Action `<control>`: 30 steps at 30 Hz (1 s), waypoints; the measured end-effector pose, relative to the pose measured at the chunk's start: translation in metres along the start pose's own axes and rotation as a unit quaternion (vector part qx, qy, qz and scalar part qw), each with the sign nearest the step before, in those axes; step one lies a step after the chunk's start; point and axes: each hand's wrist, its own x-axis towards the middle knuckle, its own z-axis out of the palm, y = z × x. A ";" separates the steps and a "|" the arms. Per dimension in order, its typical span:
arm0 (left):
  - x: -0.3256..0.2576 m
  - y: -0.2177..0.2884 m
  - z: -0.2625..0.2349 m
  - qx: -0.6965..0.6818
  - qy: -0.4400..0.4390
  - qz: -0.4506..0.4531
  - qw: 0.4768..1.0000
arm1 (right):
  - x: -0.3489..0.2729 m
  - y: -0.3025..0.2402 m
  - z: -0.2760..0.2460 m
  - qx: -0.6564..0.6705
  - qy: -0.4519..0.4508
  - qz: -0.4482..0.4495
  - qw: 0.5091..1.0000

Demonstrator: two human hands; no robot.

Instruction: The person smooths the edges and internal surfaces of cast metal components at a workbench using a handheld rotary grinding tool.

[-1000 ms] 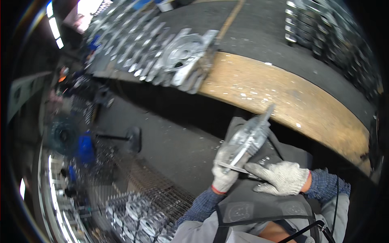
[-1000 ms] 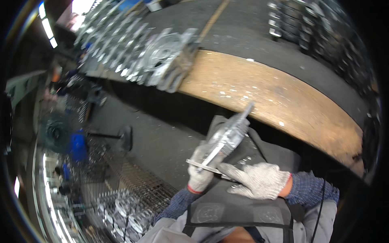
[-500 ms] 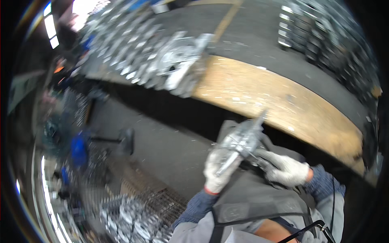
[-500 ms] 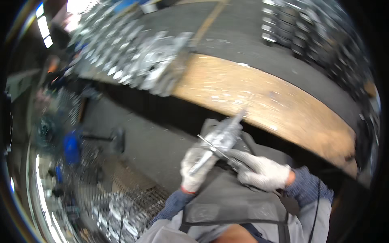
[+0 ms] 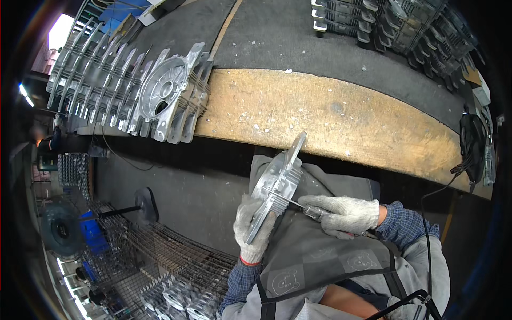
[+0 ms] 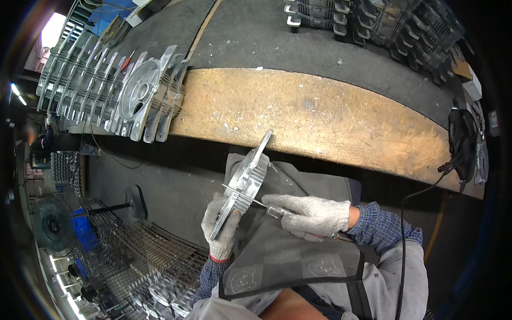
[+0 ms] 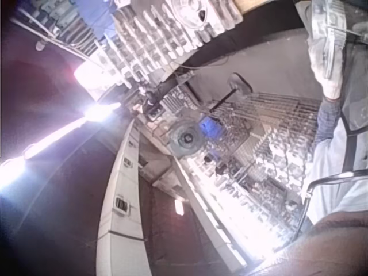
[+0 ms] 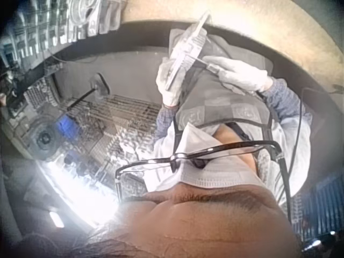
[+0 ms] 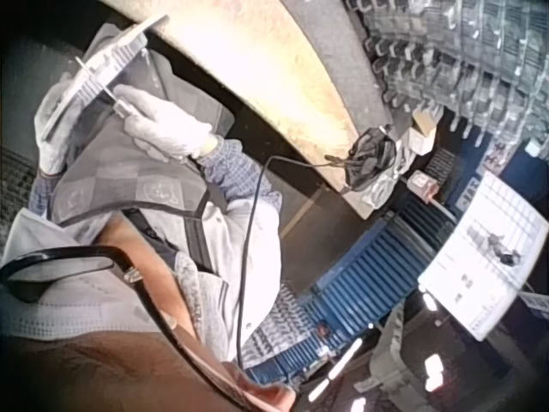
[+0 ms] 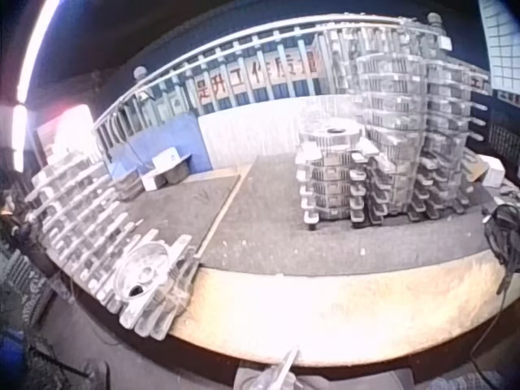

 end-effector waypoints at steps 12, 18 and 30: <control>-0.003 -0.008 0.002 -0.032 0.006 -0.013 0.999 | 0.003 -0.005 0.015 -0.034 0.015 -0.004 0.999; 0.000 -0.003 -0.005 0.001 0.003 -0.029 1.000 | 0.012 0.005 0.013 -0.143 0.001 -0.080 0.986; -0.001 -0.002 -0.001 0.018 0.005 0.068 0.998 | 0.016 0.038 -0.008 -0.081 0.064 -0.113 0.988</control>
